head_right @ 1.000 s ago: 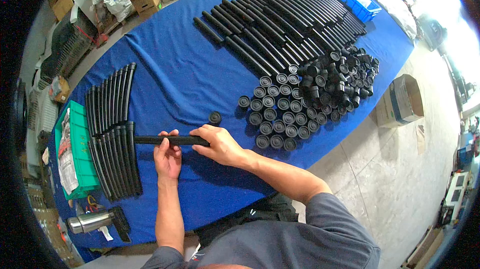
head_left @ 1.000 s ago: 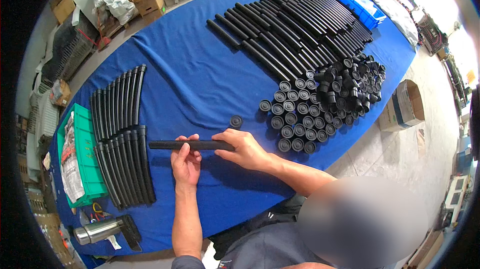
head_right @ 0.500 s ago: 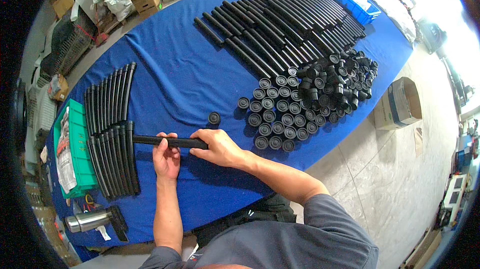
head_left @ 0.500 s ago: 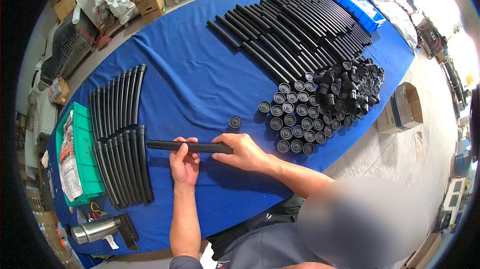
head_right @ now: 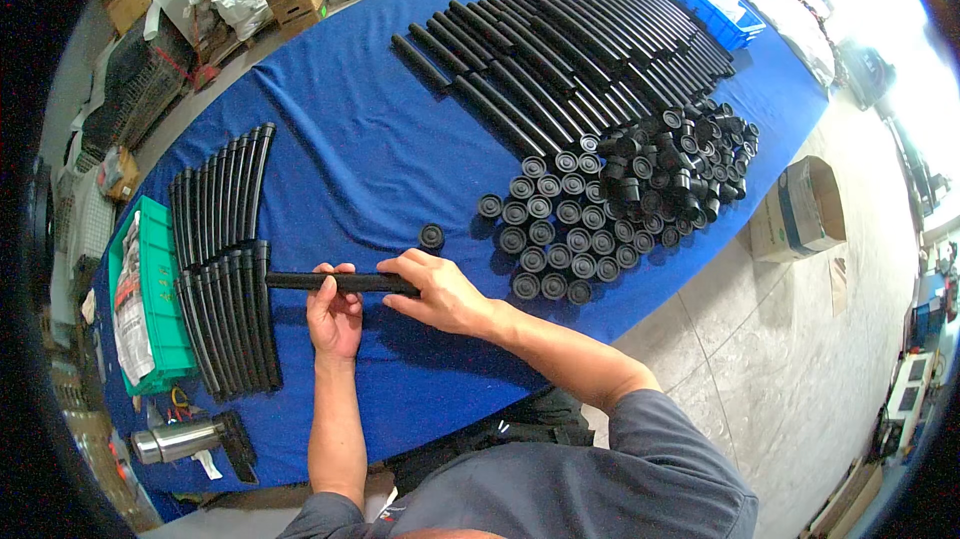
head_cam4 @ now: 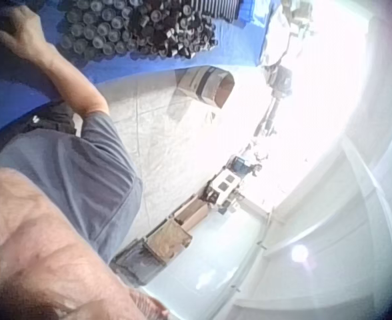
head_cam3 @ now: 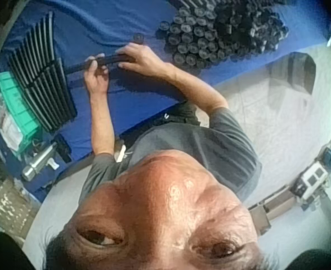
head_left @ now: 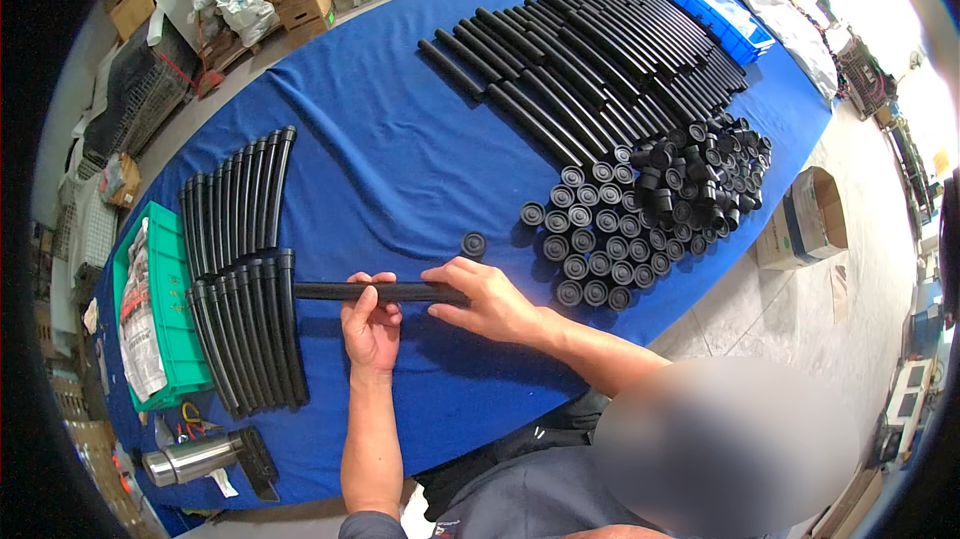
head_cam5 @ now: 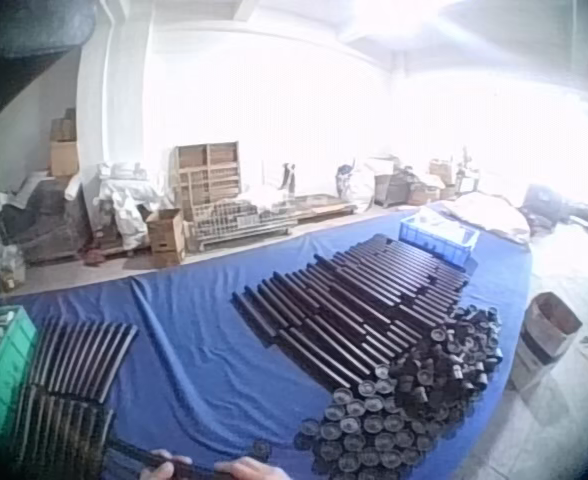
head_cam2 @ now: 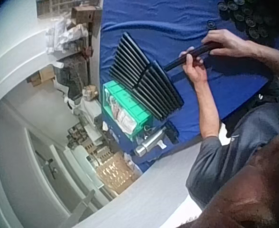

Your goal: The person attaches a rubber cap onto the end of a rod by hand and places the rod onto the table.

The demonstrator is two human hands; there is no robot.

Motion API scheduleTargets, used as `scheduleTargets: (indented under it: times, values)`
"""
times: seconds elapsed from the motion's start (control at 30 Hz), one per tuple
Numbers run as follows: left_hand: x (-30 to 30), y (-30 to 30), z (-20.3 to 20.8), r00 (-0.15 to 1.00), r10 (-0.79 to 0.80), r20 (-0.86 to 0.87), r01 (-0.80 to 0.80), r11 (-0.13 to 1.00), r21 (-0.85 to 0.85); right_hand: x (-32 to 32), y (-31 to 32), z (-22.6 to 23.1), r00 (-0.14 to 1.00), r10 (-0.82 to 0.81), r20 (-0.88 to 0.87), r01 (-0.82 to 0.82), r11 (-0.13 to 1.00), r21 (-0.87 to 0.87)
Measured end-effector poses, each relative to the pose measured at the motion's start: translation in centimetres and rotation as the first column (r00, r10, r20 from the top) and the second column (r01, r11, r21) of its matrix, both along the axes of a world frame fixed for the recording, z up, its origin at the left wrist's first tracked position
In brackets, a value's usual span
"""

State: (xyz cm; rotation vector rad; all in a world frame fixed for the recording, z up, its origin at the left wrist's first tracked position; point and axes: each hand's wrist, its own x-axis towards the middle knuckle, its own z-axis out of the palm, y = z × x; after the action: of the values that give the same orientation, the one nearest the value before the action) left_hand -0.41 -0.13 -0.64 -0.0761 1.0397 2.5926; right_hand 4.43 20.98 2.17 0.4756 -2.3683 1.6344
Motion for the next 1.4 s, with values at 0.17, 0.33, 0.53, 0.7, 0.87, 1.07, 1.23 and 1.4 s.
scheduleTargets:
  times: [0.17, 0.33, 0.53, 0.7, 0.87, 1.07, 1.23, 1.4]
  values:
    - [0.0, -0.5, -0.4, 1.0, -0.01, -0.01, 0.01, 1.0, 0.016, -0.1, 0.2, 2.2, 0.949, 0.073, 0.308, -0.065, 0.997, -0.036]
    - [0.0, -0.2, -0.3, 1.0, 0.004, 0.003, -0.004, 1.0, 0.003, 0.1, -0.1, 0.5, 0.998, -0.025, -0.063, 0.028, 0.999, 0.045]
    - [-0.1, -0.6, -0.5, 0.999, -0.021, -0.03, 0.022, 0.999, 0.046, -0.1, 0.3, 3.7, 0.704, 0.231, 0.672, -0.044, 0.958, -0.283]
    - [0.0, -0.2, -0.2, 1.0, -0.011, -0.004, 0.011, 0.999, 0.051, 0.4, -0.3, 0.3, 0.998, -0.013, -0.058, 0.019, 0.994, 0.109]
    - [0.0, -0.4, -0.3, 1.0, -0.019, 0.001, 0.019, 1.0, 0.018, 0.2, 0.0, 0.9, 0.982, 0.098, 0.16, -0.094, 0.995, -0.032]
    - [0.0, 0.0, -0.2, 1.0, 0.009, 0.016, -0.008, 1.0, -0.016, 0.4, -0.3, -0.3, 0.998, 0.024, -0.059, -0.015, 0.99, 0.141]
    - [-0.1, -0.3, -0.3, 1.0, -0.018, -0.016, 0.017, 1.0, -0.013, 0.1, 0.0, 0.4, 0.997, 0.046, 0.063, -0.047, 0.999, 0.017]
    - [0.0, -0.1, -0.1, 1.0, 0.006, -0.001, -0.006, 1.0, -0.01, 0.1, 0.0, 0.8, 0.983, 0.055, 0.177, -0.042, 0.996, -0.073]
